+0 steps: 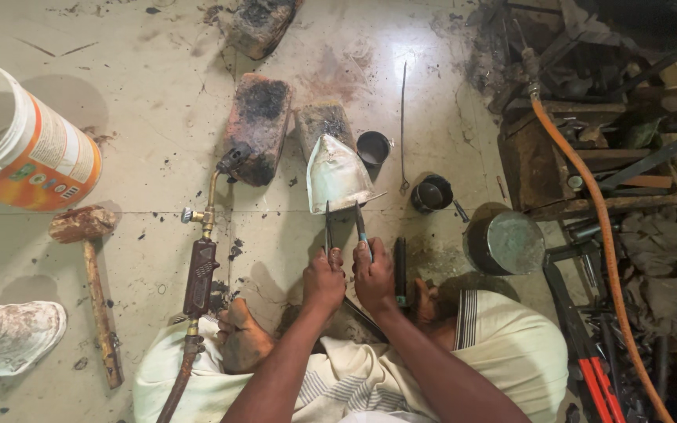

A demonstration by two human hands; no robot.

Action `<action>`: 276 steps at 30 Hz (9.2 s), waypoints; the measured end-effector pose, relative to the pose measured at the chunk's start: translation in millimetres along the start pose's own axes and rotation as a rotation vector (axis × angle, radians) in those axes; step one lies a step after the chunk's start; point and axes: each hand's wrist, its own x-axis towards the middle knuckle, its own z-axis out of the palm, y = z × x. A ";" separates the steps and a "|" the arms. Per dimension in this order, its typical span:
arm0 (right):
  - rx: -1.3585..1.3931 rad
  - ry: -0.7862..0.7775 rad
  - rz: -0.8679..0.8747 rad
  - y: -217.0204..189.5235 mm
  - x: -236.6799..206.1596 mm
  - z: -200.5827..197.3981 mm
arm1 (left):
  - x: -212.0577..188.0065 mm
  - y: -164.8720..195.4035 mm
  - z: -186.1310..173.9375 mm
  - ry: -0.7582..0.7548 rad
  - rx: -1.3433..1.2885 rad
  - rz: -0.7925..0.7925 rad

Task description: The person sits on the floor and uses a blowtorch to heat a metal cone-shaped object while holding it with pliers. They repeatedly adjust the object's position and apply heat to different areas, occasionally using a metal rod to manipulate the heated metal.

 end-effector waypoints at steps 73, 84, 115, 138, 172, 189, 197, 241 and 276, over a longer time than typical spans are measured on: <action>0.499 -0.303 0.521 2.6 71.9 -53.0 | -1.2 5.2 -14.7 -0.309 -0.848 -0.235; 0.329 -0.403 0.513 -3.0 45.9 -61.1 | -0.6 4.0 -15.7 -0.339 -0.915 -0.227; 0.120 -0.340 0.392 -40.1 51.8 -43.5 | -5.8 11.2 -13.2 -0.160 -0.574 -0.216; 0.194 -0.348 0.403 -29.6 54.3 -42.3 | -5.3 27.9 9.0 0.060 0.170 0.170; -0.947 -0.473 -0.306 5.1 -47.6 -38.0 | -50.2 -13.4 -51.9 0.130 0.253 0.537; -0.187 -0.021 -0.012 19.2 12.2 -107.1 | -51.0 -22.1 -55.6 0.202 0.244 0.454; -0.961 -0.178 -0.089 12.3 114.0 -199.8 | -47.4 -23.8 -38.8 0.117 0.328 0.513; -0.956 -0.237 -0.022 22.8 138.7 -152.2 | -44.2 -14.1 -40.8 0.009 0.285 0.423; -0.997 -0.329 -0.971 -148.4 35.4 -138.3 | -37.6 -18.5 -44.0 -0.049 0.234 0.473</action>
